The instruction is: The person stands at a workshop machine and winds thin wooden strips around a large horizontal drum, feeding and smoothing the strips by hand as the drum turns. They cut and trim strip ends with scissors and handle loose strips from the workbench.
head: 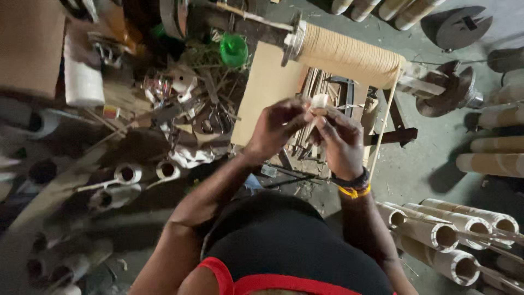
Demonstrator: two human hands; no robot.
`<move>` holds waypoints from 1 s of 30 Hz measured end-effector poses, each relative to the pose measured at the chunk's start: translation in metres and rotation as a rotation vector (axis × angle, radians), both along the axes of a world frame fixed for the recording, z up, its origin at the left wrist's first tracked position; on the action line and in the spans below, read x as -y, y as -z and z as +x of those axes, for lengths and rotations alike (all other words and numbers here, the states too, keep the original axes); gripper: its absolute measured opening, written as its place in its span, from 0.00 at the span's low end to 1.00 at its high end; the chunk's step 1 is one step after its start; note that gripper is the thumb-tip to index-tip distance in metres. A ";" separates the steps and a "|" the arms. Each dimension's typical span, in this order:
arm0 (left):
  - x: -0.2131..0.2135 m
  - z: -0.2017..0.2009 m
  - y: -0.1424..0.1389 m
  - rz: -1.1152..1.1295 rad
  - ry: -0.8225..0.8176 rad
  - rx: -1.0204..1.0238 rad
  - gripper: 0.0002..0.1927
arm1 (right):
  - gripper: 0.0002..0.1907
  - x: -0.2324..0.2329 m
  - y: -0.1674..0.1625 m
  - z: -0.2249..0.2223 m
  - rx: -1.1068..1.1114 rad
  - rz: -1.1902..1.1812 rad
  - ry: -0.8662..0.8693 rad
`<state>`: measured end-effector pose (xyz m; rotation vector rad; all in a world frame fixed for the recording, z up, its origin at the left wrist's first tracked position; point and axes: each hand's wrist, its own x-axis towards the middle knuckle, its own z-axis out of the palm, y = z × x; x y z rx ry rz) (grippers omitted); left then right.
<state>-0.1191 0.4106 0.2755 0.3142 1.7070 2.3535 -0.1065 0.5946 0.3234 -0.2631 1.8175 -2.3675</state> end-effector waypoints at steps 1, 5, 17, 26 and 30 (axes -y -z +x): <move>0.000 -0.010 -0.003 0.036 -0.005 0.005 0.14 | 0.14 0.001 -0.004 -0.006 -0.010 0.022 0.003; 0.012 -0.038 0.003 -0.145 0.027 0.129 0.11 | 0.14 -0.004 -0.016 -0.025 -0.015 0.040 0.094; 0.011 -0.092 -0.031 -0.016 0.153 -0.259 0.08 | 0.20 -0.011 -0.022 -0.057 0.198 0.004 0.216; -0.021 -0.103 -0.049 -0.051 -0.061 -0.304 0.04 | 0.22 -0.020 -0.046 -0.074 0.133 0.092 0.111; -0.034 -0.106 -0.046 -0.035 -0.091 -0.319 0.07 | 0.19 -0.027 -0.046 -0.079 0.070 0.156 0.152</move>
